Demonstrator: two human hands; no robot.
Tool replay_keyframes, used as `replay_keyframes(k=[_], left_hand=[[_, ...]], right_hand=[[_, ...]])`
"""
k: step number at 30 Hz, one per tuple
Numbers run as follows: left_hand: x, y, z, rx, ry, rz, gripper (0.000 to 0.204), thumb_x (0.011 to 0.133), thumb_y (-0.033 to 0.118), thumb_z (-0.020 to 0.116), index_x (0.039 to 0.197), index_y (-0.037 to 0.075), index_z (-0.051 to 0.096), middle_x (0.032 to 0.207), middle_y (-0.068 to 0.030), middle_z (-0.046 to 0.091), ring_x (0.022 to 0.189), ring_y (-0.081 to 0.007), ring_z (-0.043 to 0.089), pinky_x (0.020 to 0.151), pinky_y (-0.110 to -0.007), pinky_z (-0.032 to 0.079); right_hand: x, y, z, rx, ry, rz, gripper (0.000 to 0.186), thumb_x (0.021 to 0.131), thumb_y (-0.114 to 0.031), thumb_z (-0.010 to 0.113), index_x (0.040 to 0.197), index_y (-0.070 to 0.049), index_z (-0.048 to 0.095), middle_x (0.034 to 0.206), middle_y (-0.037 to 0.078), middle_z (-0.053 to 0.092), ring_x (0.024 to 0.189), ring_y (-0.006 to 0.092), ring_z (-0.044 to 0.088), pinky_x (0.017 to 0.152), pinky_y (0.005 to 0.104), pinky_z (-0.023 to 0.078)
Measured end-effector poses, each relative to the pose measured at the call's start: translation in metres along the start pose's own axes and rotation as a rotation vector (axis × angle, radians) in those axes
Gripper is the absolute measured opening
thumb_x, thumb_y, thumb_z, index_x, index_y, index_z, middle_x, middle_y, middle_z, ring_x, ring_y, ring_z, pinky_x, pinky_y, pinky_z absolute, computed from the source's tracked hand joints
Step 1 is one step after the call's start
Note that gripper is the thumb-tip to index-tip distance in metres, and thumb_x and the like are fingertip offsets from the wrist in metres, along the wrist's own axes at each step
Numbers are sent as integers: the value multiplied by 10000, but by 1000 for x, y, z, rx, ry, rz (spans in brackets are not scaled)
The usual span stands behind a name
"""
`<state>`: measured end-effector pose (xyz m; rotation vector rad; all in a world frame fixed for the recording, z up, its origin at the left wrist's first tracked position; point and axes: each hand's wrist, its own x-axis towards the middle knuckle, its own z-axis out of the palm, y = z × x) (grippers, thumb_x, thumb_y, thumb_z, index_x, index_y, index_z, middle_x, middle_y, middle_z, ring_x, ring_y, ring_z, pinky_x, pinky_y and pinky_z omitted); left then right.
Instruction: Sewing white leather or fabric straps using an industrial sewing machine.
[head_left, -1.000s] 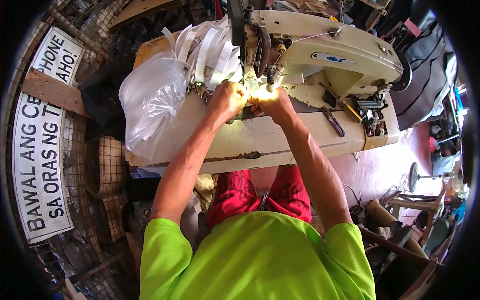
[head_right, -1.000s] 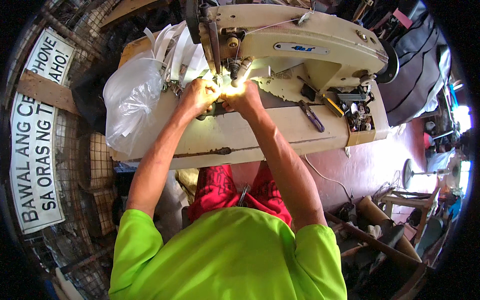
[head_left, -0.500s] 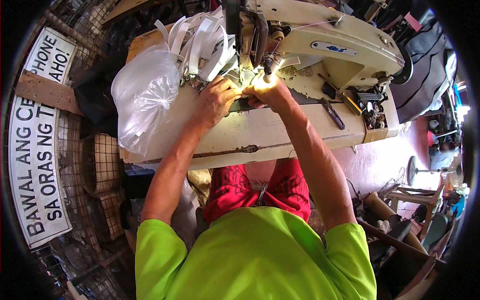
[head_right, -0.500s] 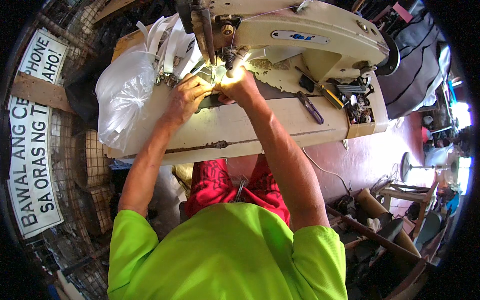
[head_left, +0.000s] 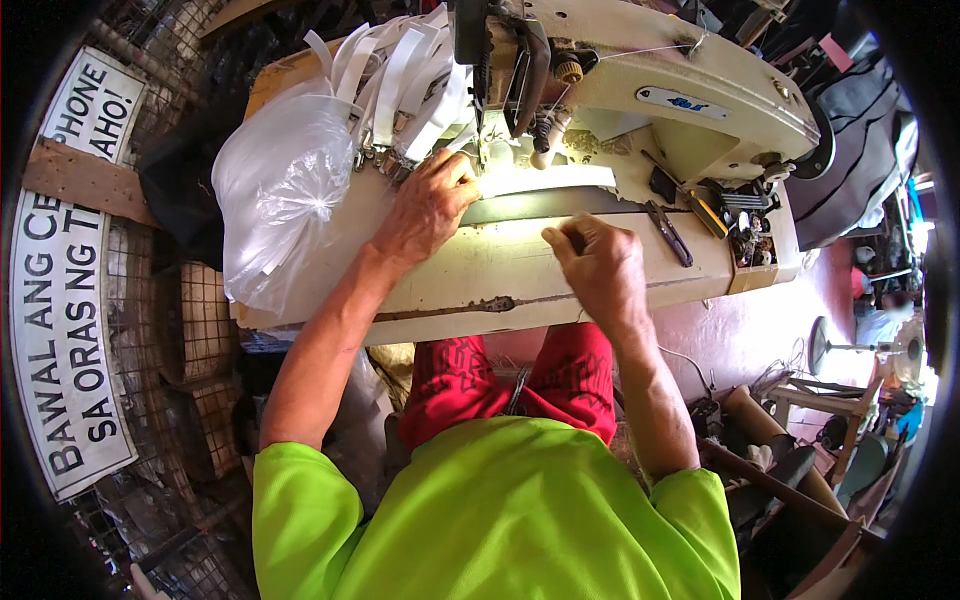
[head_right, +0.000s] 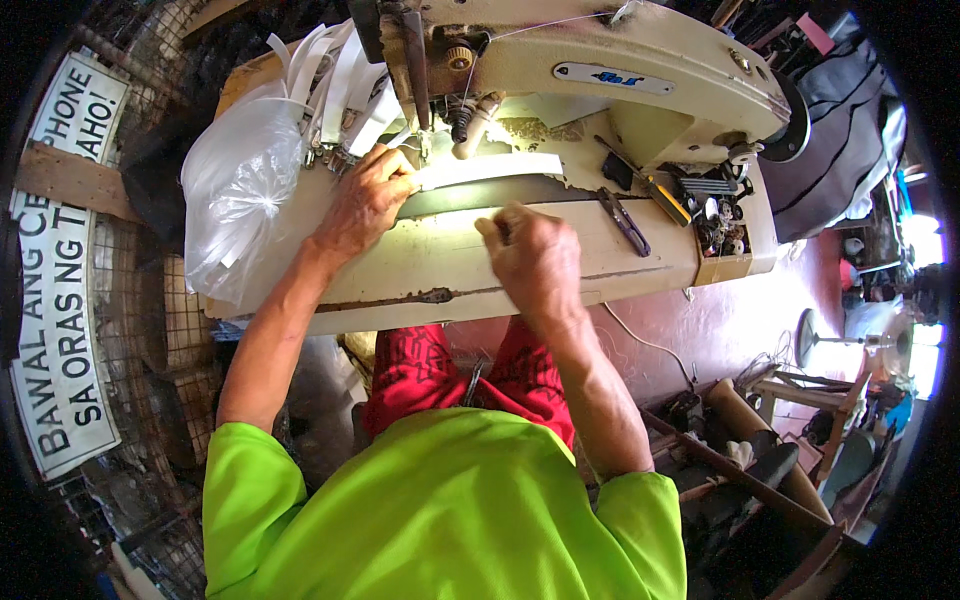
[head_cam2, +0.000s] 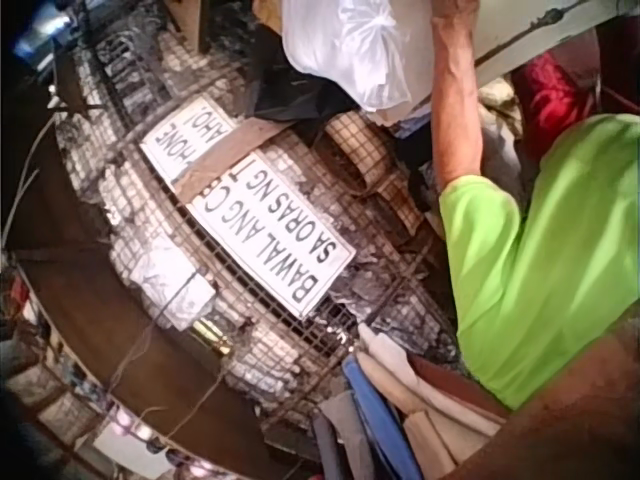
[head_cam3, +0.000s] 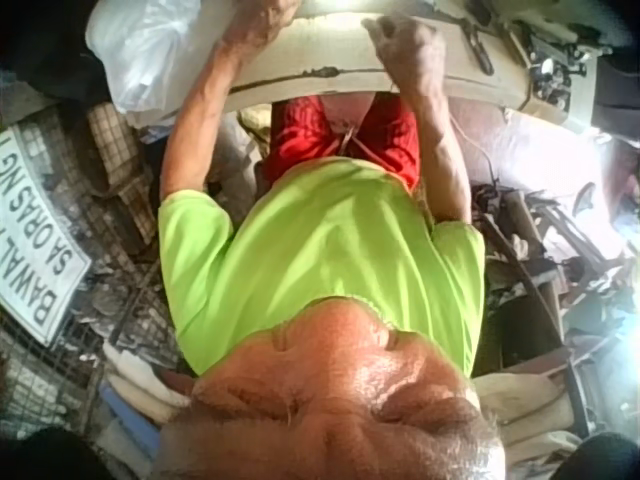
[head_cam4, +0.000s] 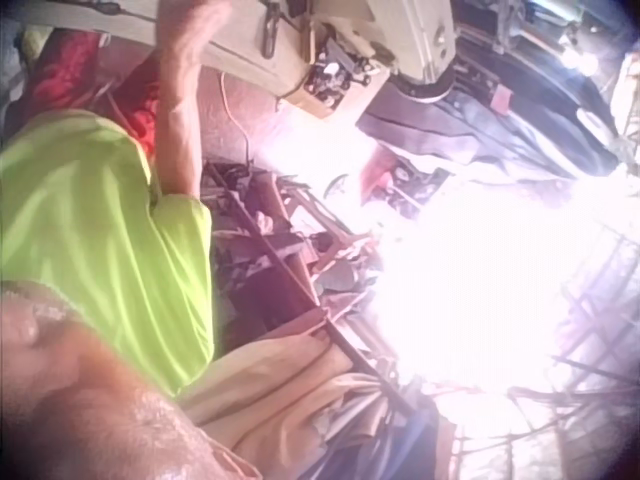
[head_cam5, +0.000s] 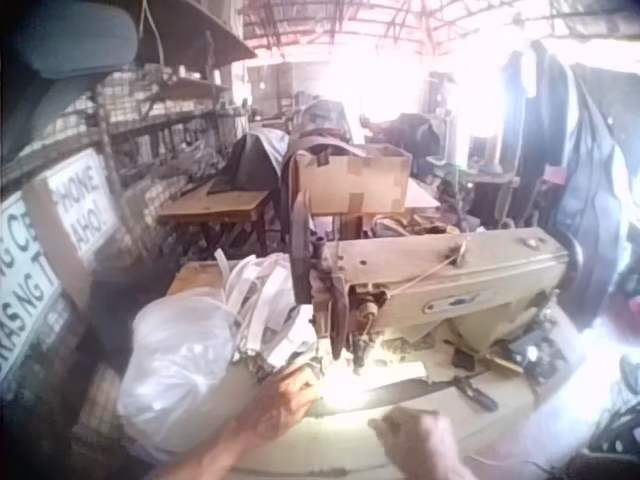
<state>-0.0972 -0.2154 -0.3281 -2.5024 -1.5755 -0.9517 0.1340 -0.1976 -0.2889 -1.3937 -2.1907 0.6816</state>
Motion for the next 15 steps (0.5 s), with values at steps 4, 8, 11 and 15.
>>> replay_keyframes(k=[4,8,11,15], left_hand=[[2,3,-3,47,-14,0,152,716,-31,638,853,34,629,848,-57,553,856,-248,546,771,-363,464],[2,0,-7,67,25,41,237,704,-26,629,922,62,662,876,-54,569,905,-240,550,843,-379,440],[0,-7,-8,35,-73,46,262,759,31,555,990,67,672,891,-64,556,951,-234,548,877,-364,447],[3,-19,-1,14,-65,17,307,705,1,609,1002,53,668,893,-65,547,933,-246,546,847,-374,444]], right_hand=[[38,3,39,-138,275,-729,115,801,-144,658,885,-69,634,845,83,604,823,279,599,716,377,489],[63,18,56,-201,10,-714,127,768,-133,683,888,-94,662,908,32,644,768,260,612,655,364,503],[64,23,59,-88,62,-751,105,747,-128,600,850,-106,606,788,58,581,748,264,586,660,381,459],[72,23,64,-118,82,-715,120,757,-131,623,873,-104,612,799,71,594,726,284,585,639,399,462]])
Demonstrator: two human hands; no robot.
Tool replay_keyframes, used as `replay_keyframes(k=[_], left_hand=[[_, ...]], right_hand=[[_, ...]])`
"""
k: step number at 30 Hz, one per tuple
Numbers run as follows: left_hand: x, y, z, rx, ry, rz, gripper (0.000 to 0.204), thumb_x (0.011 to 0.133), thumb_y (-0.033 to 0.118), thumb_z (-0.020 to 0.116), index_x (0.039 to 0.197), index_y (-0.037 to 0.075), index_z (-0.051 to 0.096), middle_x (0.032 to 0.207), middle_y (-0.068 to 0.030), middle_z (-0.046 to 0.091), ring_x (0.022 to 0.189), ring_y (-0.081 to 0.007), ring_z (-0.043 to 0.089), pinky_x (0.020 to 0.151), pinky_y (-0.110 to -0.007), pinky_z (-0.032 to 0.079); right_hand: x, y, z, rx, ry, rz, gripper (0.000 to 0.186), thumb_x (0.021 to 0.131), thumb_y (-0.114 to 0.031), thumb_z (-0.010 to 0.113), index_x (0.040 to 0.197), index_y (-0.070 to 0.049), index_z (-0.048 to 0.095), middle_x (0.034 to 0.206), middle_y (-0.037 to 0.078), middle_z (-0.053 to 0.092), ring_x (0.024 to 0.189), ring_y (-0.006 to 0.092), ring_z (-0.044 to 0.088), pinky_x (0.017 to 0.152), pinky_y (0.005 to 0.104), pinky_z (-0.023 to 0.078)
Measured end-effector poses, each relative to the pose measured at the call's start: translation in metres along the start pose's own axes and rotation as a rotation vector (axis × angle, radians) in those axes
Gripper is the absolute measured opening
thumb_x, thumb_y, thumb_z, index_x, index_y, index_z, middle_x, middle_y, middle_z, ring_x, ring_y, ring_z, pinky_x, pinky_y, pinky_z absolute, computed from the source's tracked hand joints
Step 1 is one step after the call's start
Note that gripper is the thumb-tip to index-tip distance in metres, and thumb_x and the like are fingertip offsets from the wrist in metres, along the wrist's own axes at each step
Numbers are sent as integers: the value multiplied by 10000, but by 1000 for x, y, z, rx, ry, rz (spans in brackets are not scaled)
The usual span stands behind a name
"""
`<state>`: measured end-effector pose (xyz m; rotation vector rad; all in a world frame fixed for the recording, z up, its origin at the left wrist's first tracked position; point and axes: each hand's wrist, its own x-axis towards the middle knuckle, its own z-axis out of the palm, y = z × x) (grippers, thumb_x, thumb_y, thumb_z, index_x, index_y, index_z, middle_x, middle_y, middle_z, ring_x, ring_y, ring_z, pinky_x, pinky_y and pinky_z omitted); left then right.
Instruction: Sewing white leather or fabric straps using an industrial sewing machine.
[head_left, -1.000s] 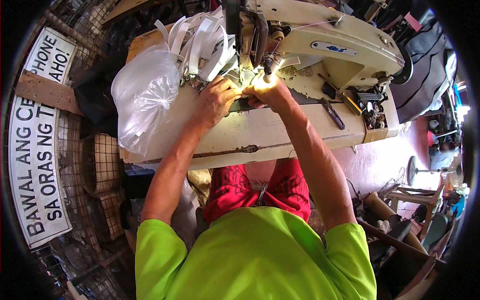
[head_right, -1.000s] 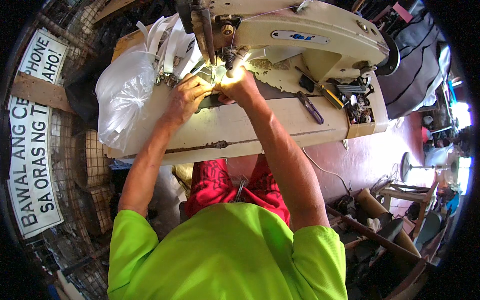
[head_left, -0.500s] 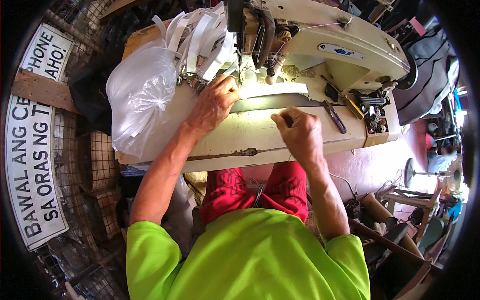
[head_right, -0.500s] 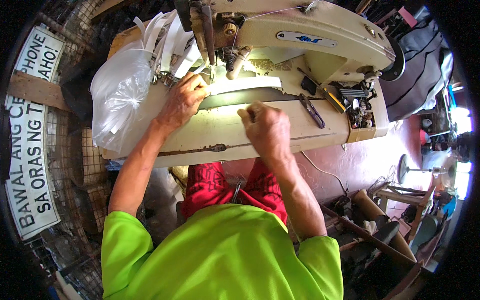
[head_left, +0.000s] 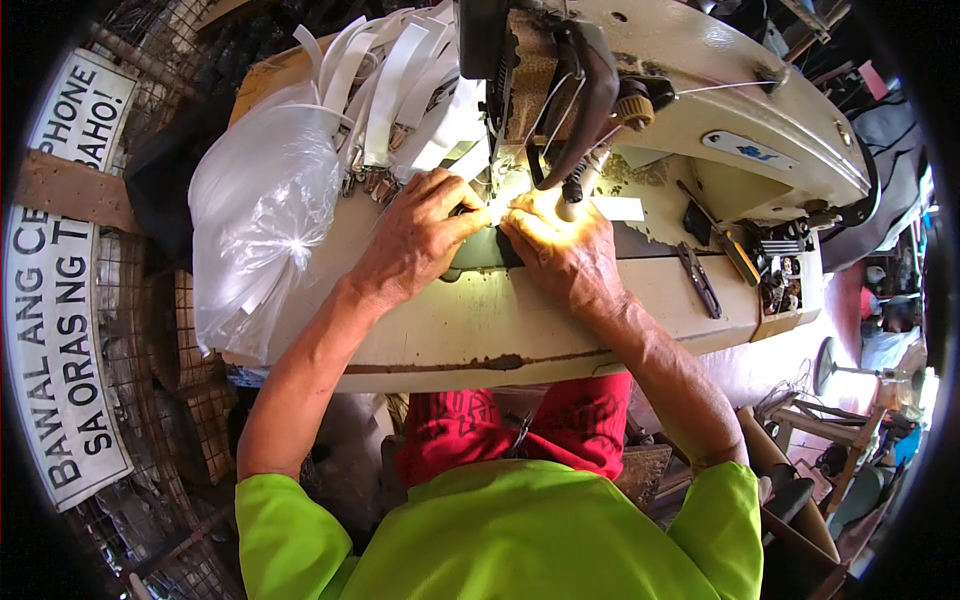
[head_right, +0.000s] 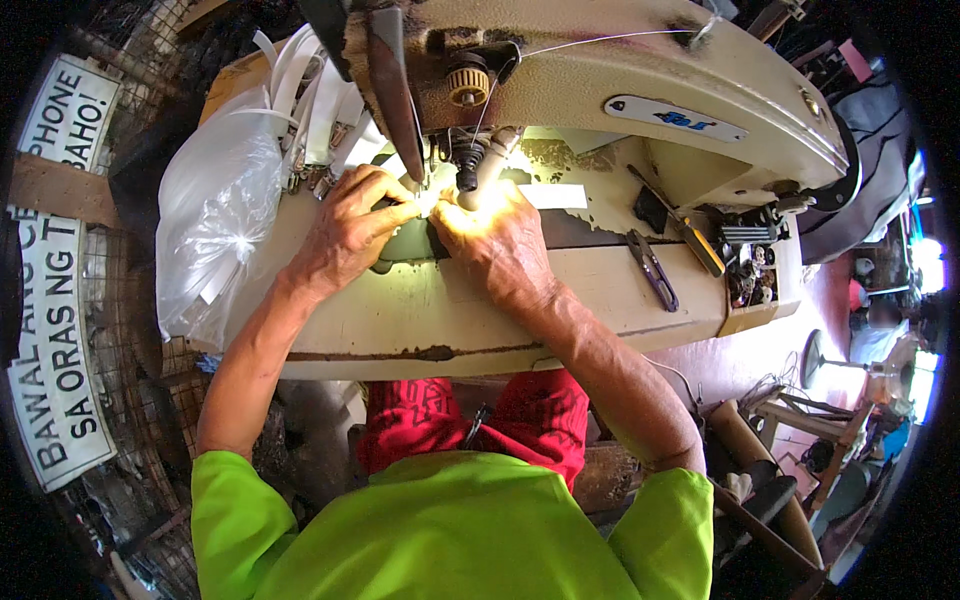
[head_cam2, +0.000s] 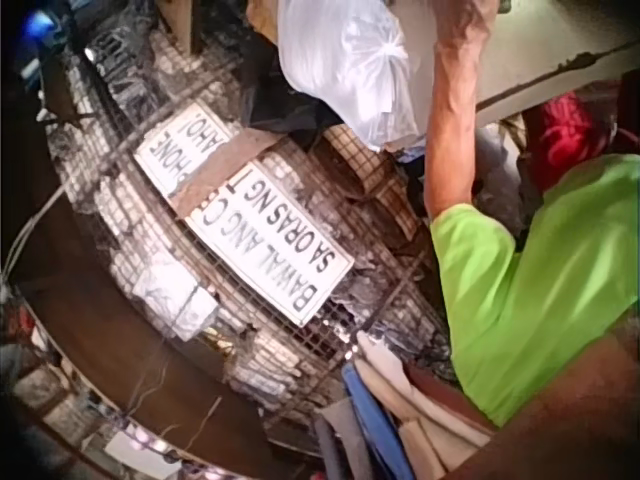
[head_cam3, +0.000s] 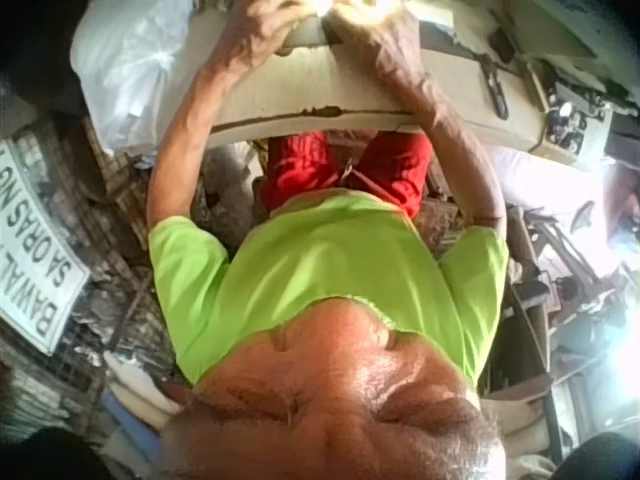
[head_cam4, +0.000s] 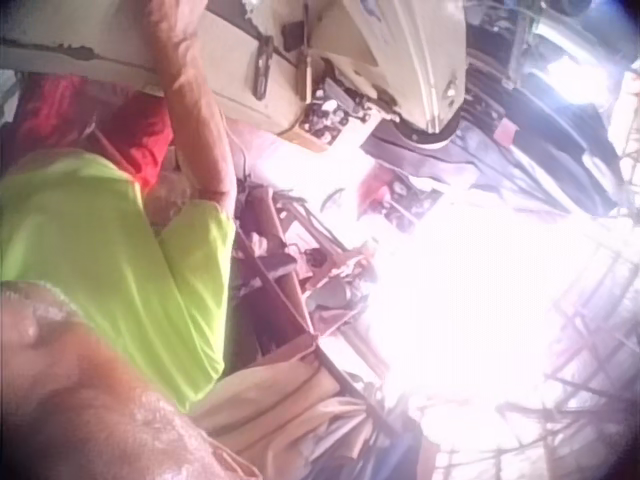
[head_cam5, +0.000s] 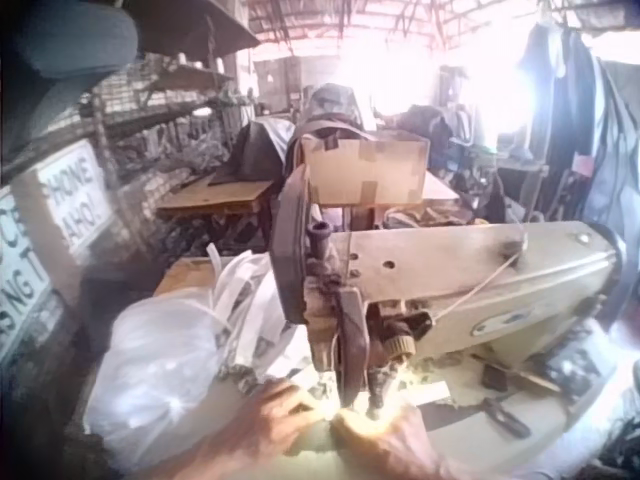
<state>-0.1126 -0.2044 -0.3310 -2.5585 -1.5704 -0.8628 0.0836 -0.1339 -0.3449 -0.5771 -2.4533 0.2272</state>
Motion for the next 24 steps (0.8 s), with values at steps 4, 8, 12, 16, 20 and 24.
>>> replay_keyframes(k=[4,8,12,16,20,24], left_hand=[[6,-11,6,-91,63,-22,343,662,-36,627,993,40,664,899,-75,546,912,-258,543,839,-390,441],[7,-14,5,-107,62,-25,289,670,-40,629,950,26,654,903,-87,546,901,-267,542,835,-395,440],[8,-14,6,-127,98,-32,256,679,-41,640,929,15,649,881,-87,548,871,-267,547,827,-393,445],[9,-13,6,-113,127,-50,221,700,-31,646,916,17,653,871,-75,560,859,-253,559,815,-378,455],[11,-14,5,-122,85,-54,218,701,-27,648,913,22,656,879,-71,566,869,-250,562,836,-378,451],[10,-15,3,-128,67,-33,229,697,-15,657,919,36,662,883,-63,570,883,-242,566,867,-383,443]], right_hand=[[9,9,3,-50,80,-13,128,749,-113,719,862,-81,668,857,78,668,768,276,652,660,387,523],[11,10,3,-58,54,-18,133,746,-113,723,867,-88,673,865,75,667,790,273,651,674,397,516],[10,9,5,-85,38,-1,156,755,-114,720,898,-87,665,902,68,667,804,275,649,688,420,508],[11,11,11,-65,128,-27,117,762,-97,669,868,-62,634,809,109,632,734,315,600,657,428,492],[11,11,16,9,183,54,151,776,-129,668,884,-31,625,812,126,632,745,328,596,683,430,488],[10,8,13,196,107,265,227,771,-166,672,921,-7,610,836,150,630,783,336,589,716,426,479]])
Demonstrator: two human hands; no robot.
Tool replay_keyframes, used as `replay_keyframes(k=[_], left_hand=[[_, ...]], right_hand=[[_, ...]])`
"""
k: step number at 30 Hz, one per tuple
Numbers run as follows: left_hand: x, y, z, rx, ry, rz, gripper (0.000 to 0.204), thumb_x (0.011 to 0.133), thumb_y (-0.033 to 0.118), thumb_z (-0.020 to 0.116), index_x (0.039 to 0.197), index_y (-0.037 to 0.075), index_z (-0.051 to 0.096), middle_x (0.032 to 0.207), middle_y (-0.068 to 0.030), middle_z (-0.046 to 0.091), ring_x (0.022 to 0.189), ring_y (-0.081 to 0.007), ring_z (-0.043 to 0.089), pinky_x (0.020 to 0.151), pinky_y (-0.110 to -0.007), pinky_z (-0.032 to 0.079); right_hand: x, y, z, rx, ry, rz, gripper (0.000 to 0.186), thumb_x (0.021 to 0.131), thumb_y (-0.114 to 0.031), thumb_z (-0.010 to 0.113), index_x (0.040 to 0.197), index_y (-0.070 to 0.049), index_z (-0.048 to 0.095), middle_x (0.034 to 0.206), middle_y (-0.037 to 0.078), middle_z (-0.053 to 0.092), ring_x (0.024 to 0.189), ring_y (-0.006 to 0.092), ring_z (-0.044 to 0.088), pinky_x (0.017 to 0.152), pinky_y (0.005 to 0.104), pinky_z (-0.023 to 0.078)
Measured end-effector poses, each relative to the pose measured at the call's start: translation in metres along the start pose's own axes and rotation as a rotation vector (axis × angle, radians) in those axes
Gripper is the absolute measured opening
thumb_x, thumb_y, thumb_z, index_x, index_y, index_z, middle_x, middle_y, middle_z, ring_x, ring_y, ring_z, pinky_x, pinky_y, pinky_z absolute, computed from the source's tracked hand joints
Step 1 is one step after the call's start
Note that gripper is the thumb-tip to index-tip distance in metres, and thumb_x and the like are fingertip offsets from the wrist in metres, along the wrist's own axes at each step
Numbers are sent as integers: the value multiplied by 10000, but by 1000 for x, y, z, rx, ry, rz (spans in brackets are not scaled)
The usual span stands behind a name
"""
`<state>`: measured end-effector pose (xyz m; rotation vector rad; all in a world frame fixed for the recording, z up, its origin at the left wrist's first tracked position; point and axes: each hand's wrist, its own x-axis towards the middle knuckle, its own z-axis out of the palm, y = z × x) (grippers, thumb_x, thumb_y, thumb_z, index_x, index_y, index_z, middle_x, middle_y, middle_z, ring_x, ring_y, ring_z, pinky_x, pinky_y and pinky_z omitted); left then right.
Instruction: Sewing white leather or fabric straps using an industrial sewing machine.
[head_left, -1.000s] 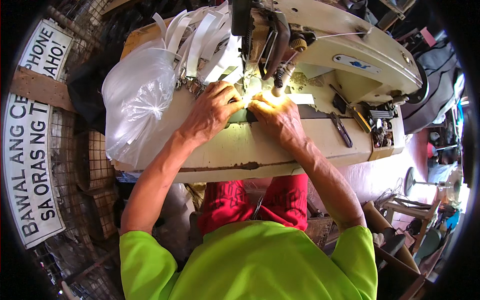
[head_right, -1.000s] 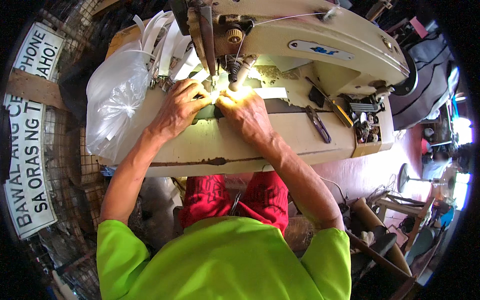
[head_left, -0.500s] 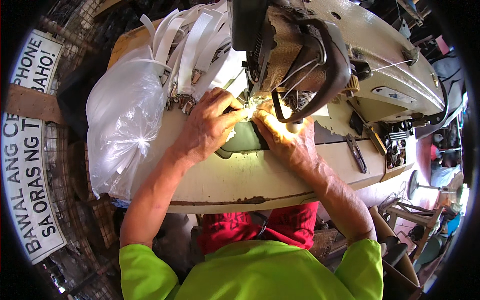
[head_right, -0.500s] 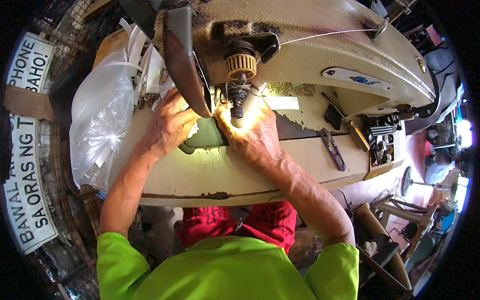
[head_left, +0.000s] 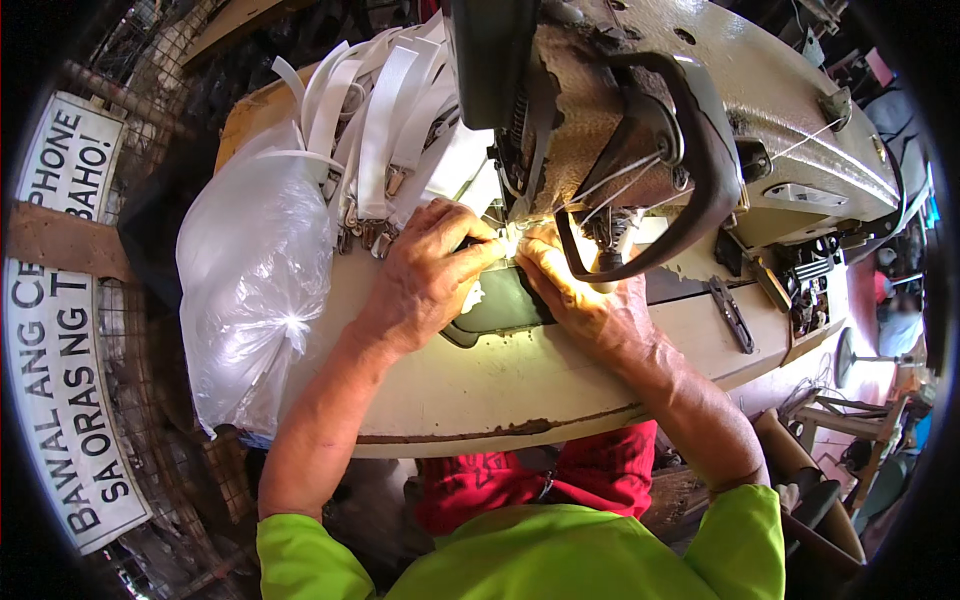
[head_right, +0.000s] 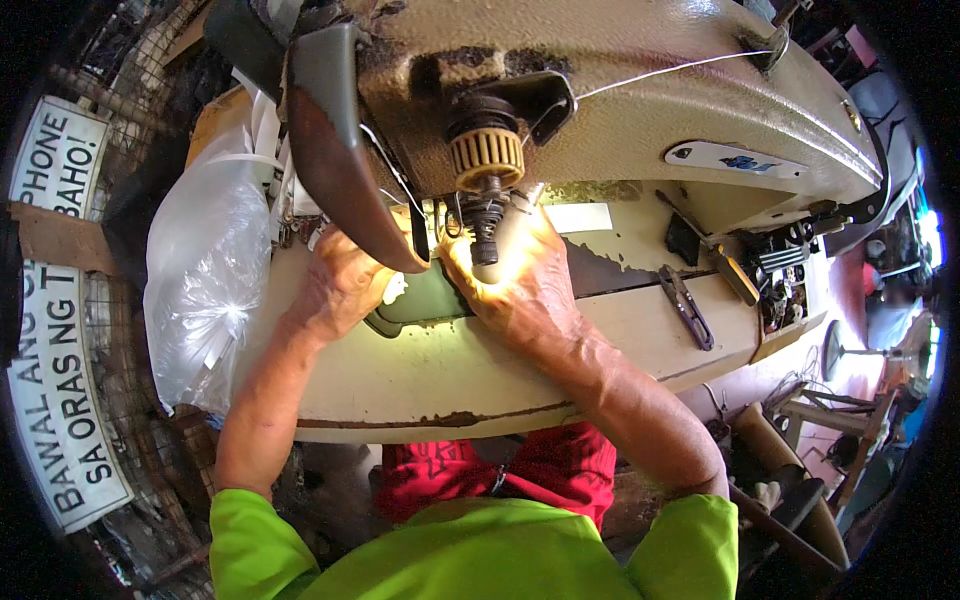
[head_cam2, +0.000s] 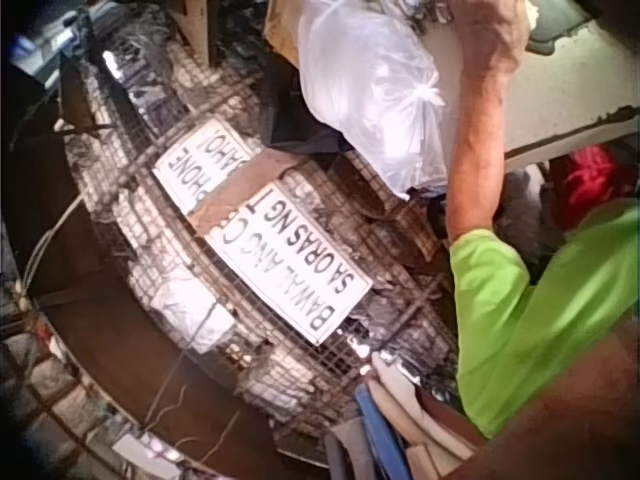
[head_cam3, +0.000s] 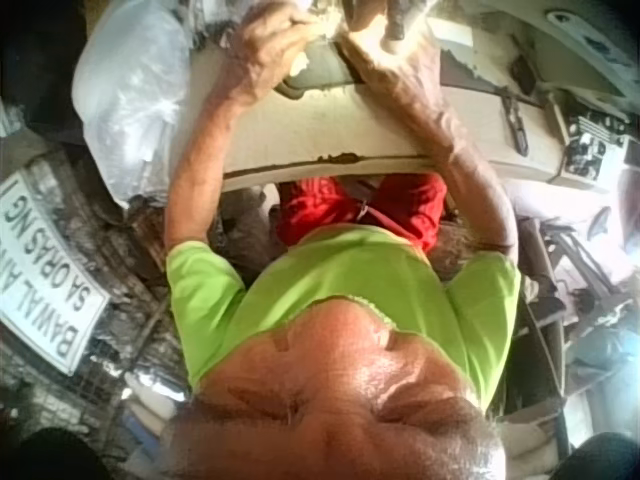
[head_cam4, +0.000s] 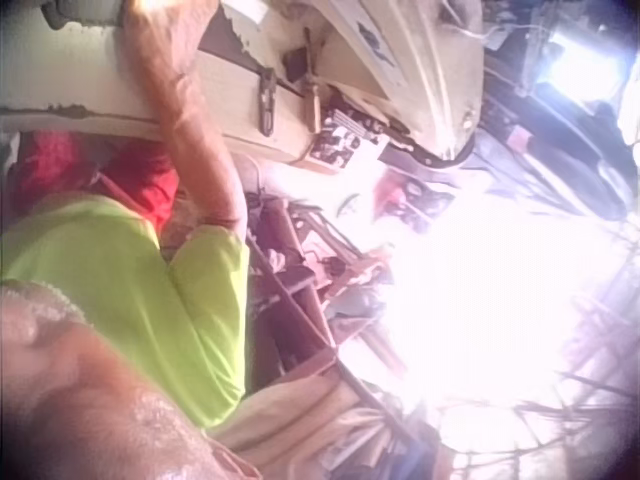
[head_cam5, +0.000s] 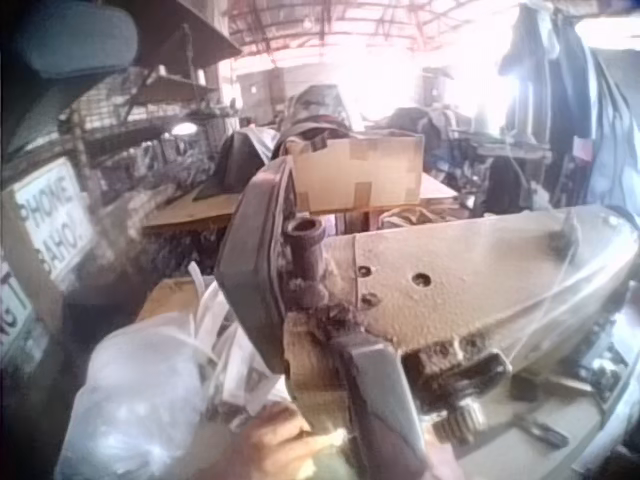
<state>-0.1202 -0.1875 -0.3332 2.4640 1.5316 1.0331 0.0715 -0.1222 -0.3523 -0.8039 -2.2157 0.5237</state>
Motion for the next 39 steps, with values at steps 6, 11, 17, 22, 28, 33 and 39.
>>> replay_keyframes(k=[6,11,17,22,28,33,39], left_hand=[[-3,0,-2,45,-41,-47,276,692,11,670,965,49,673,1075,-91,592,1074,-269,546,961,-407,418],[-5,-1,-1,49,-95,-27,312,706,13,633,1014,41,670,1121,-104,600,1117,-278,545,966,-407,427],[-2,1,0,71,-39,21,320,707,-5,603,1018,26,668,1042,-91,642,1059,-265,587,927,-392,456],[-2,3,3,94,-25,12,294,699,-9,627,987,23,671,1024,-86,649,1023,-246,605,903,-376,469],[-1,-1,12,131,64,22,247,716,-7,640,960,13,671,988,-87,654,973,-248,622,871,-371,482],[-3,3,11,143,68,41,204,726,9,641,929,14,666,975,-85,646,950,-254,618,864,-379,480],[-5,2,15,207,64,-10,196,729,6,663,923,31,679,947,-70,661,916,-234,623,832,-349,485]], right_hand=[[2,-1,-2,4,-4,32,251,759,-153,683,949,-5,614,850,144,631,845,335,580,771,428,470],[1,2,-6,-200,16,-196,191,755,-141,696,891,-28,626,823,120,632,834,332,577,740,439,463],[3,2,-4,-232,120,-336,127,731,-98,691,822,-58,611,772,106,605,728,331,572,673,447,460],[4,-4,-6,-239,114,-300,112,736,-110,675,822,-84,609,794,100,622,757,318,590,686,451,469],[5,-3,-4,-242,137,-195,107,775,-119,657,859,-60,628,824,125,637,808,339,575,753,446,466],[-3,-7,-15,-259,73,-201,129,776,-127,656,890,-67,647,853,122,636,820,326,568,816,449,467],[-66,21,-130,-530,513,26,387,794,-45,707,1167,-22,608,1259,148,583,1231,333,510,1030,445,394]])
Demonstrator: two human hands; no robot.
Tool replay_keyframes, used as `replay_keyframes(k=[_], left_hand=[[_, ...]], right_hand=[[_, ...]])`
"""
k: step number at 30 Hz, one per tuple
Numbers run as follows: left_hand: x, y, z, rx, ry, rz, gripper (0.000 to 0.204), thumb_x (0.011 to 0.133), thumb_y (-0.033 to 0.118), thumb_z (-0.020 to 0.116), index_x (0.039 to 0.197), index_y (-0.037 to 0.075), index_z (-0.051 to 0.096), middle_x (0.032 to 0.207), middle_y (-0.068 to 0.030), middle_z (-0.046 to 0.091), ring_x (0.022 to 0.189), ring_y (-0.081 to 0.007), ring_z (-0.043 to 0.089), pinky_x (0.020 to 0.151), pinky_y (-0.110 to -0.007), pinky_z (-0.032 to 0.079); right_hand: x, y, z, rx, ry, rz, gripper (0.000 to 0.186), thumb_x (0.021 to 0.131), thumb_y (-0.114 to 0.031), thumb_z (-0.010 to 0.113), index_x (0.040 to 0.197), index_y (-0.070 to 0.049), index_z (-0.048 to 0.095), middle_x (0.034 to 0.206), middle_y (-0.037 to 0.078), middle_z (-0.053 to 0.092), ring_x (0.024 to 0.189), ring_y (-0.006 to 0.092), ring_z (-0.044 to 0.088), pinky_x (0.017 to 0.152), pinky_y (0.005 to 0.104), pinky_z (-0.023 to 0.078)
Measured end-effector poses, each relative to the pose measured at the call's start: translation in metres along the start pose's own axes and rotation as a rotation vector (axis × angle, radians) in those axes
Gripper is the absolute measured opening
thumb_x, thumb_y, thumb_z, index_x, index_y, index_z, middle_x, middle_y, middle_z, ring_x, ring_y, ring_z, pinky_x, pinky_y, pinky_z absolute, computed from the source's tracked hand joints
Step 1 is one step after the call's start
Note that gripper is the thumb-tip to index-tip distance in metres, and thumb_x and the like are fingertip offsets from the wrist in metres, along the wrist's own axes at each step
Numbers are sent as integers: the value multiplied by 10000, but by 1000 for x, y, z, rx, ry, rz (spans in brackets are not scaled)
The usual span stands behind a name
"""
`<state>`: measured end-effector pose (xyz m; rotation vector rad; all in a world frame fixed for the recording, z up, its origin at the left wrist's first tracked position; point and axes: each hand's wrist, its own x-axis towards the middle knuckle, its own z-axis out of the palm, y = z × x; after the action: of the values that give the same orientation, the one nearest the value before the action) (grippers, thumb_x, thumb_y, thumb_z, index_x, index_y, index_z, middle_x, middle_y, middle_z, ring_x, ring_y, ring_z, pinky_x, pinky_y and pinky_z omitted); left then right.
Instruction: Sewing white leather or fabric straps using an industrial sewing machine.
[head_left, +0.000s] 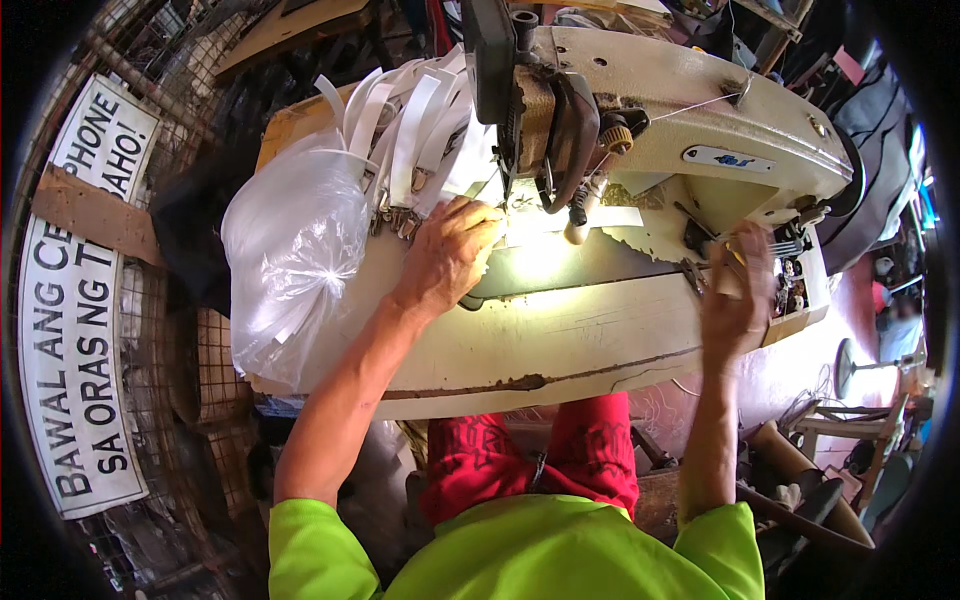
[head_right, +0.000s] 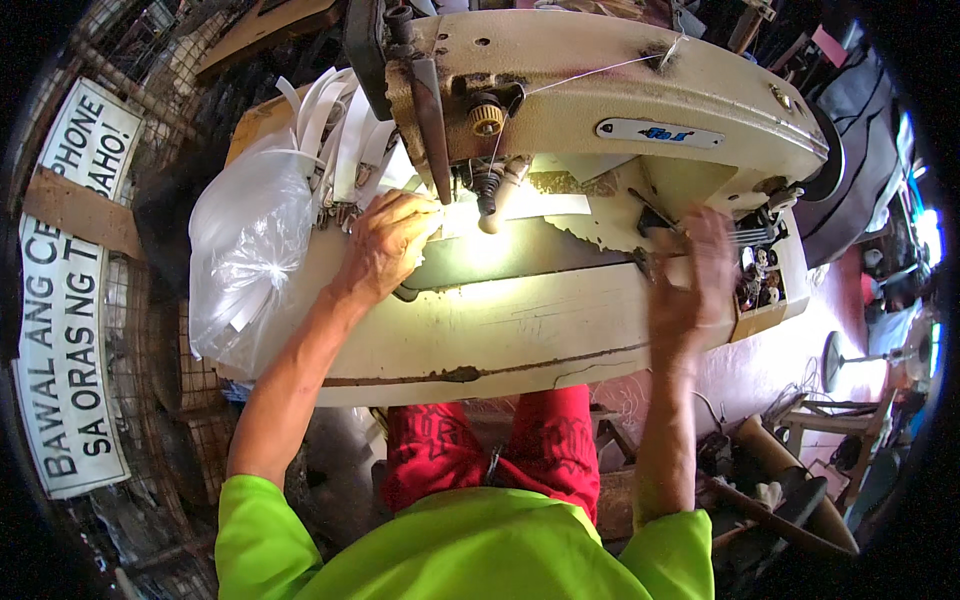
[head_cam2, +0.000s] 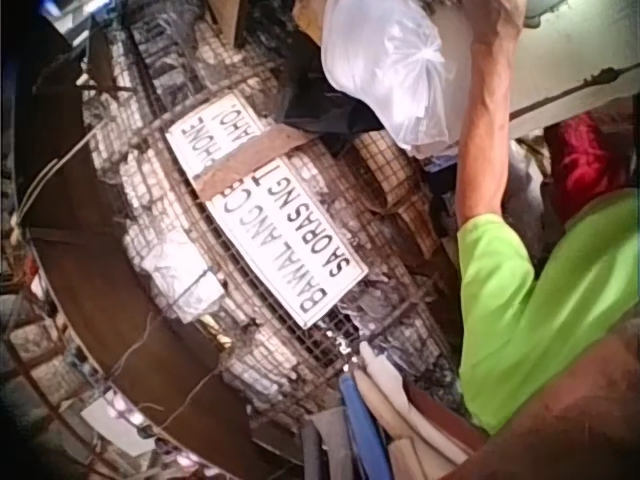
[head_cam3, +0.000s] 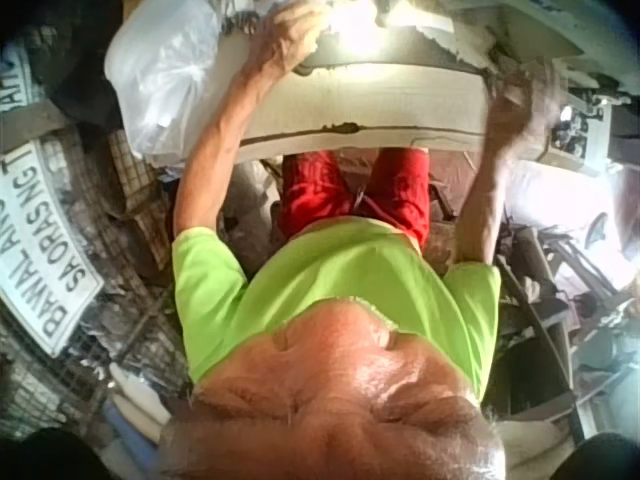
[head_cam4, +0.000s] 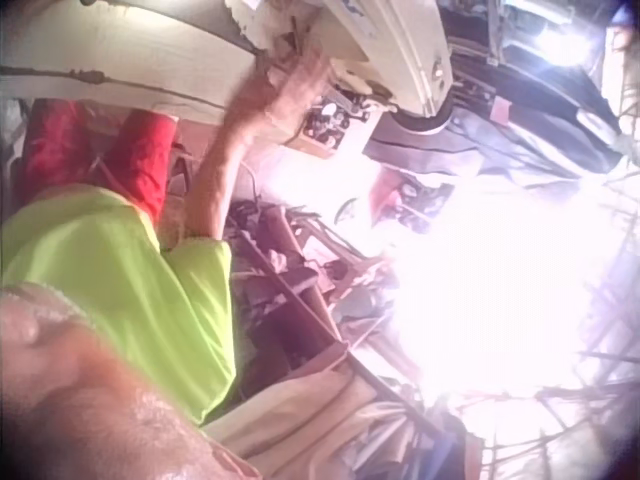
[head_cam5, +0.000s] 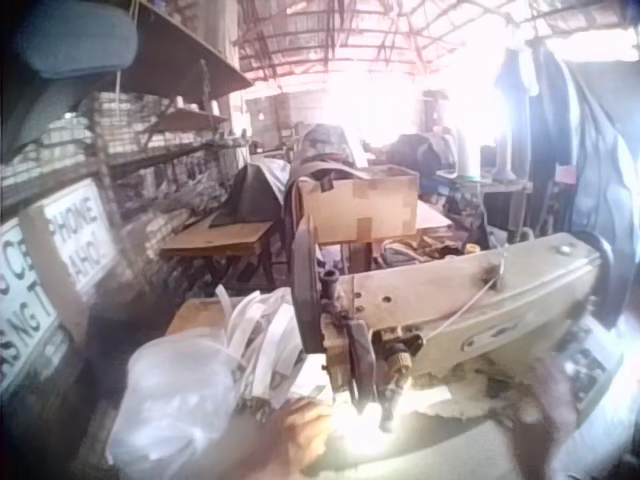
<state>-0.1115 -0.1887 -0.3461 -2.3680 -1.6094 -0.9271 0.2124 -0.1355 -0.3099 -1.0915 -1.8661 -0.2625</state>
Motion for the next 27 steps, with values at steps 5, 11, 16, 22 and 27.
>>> replay_keyframes(k=[5,11,16,22,27], left_hand=[[1,0,2,-30,8,9,207,714,-10,663,916,33,679,936,-71,660,904,-233,624,825,-344,484],[4,1,1,-52,36,3,225,692,-24,665,911,25,678,913,-87,659,879,-245,630,807,-355,501],[5,1,1,-81,83,2,237,686,-32,656,917,17,678,915,-97,660,887,-257,631,806,-369,506],[-1,0,-1,-81,-2,-6,231,715,-3,609,939,36,648,960,-67,632,954,-244,592,876,-375,454],[-2,-1,2,-89,13,6,220,710,-8,615,925,30,644,935,-60,624,950,-239,588,870,-381,455]], right_hand=[[-31,70,-13,-240,-79,175,444,954,-192,555,1363,-39,473,1402,183,470,1347,357,382,1093,443,313],[-42,74,-12,-160,-52,214,410,997,-233,465,1363,-48,490,1398,141,492,1330,301,415,1092,414,312],[-39,72,-15,-171,-122,305,366,998,-231,456,1258,-8,585,1321,153,561,1289,308,464,1072,412,337],[-37,70,-12,-135,-74,345,364,1000,-242,460,1190,20,628,1270,167,596,1202,303,545,1032,389,386],[-39,69,-12,-128,-76,331,342,999,-215,465,1178,23,634,1264,174,598,1202,309,544,1022,394,399]])
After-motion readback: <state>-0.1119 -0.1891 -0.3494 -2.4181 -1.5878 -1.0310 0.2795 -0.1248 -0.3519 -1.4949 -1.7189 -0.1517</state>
